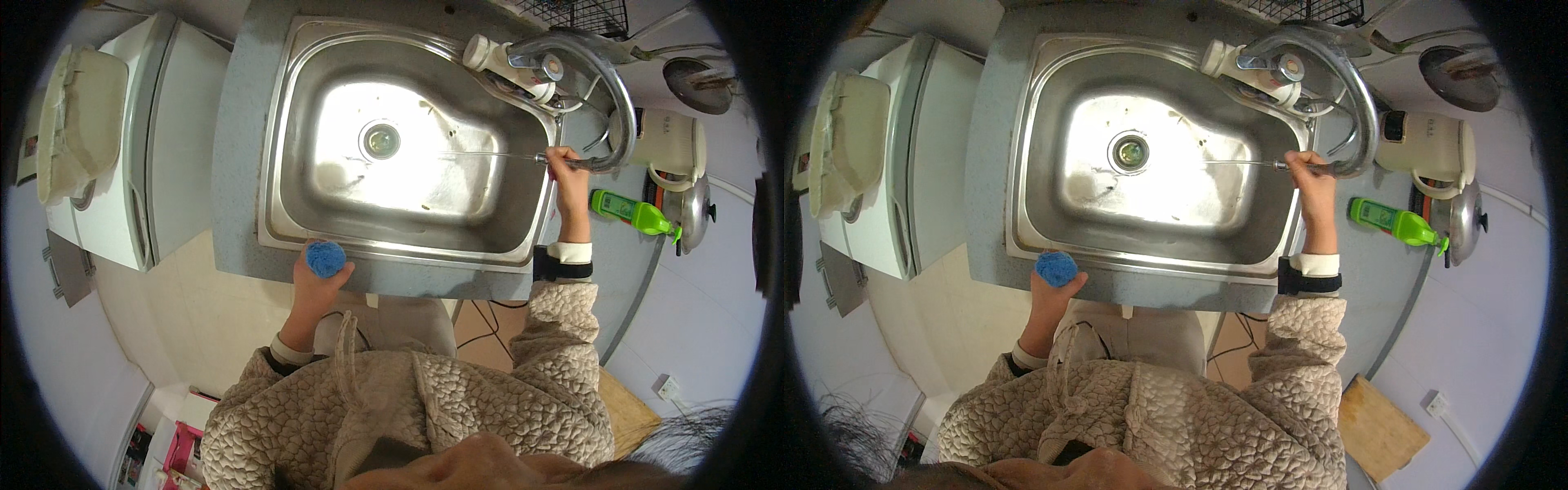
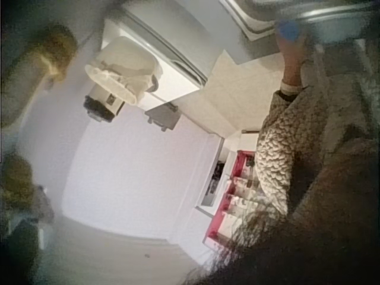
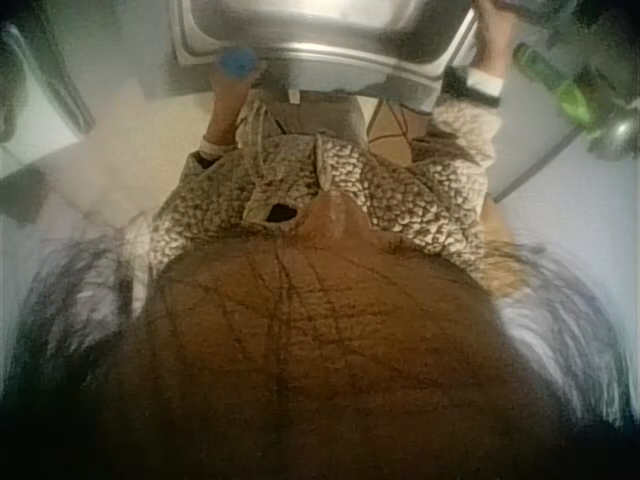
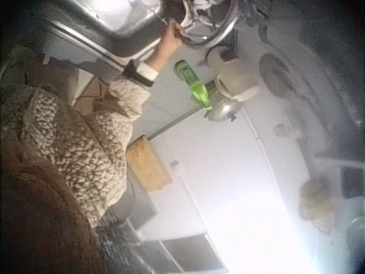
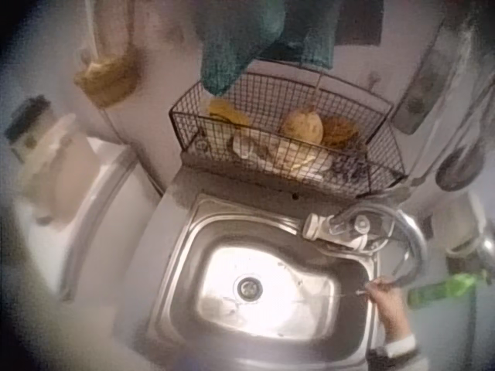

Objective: The person scrubs a stainless steel sink with a blue sponge and a metal scouring pad, rinses the sponge, and wipes the sink rim and countertop. They then wipe a pink shelving unit and the stovetop area with the same blue cloth.

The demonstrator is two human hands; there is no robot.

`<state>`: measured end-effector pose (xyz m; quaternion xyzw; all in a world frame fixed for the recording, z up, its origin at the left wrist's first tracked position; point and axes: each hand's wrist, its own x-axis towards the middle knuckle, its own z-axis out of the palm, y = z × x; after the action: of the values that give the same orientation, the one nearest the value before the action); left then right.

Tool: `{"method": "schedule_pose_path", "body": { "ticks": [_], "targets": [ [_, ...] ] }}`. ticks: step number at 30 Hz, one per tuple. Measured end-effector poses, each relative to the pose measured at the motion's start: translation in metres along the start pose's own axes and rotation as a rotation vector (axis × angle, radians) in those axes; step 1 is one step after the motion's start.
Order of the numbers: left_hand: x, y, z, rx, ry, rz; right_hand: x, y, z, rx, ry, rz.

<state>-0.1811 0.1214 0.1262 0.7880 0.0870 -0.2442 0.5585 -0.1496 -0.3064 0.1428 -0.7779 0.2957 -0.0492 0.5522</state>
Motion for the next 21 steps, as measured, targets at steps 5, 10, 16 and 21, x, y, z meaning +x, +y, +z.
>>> {"method": "schedule_pose_path", "body": {
  "ticks": [5, 10, 16, 21],
  "targets": [
    [0.000, 0.011, -0.002, 0.012, -0.001, 0.027, -0.002, 0.018, 0.016, 0.112, 0.089, -0.230],
    [-0.001, 0.028, -0.002, 0.019, 0.006, 0.022, -0.015, 0.015, 0.025, -0.424, 0.145, -0.281],
    [-0.003, 0.051, 0.001, 0.090, -0.047, -0.015, -0.051, -0.007, 0.088, -0.719, 0.027, -0.393],
    [-0.005, 0.066, 0.012, 0.007, -0.013, 0.128, -0.051, -0.031, 0.161, -0.776, 0.084, -0.441]
  ]
}}
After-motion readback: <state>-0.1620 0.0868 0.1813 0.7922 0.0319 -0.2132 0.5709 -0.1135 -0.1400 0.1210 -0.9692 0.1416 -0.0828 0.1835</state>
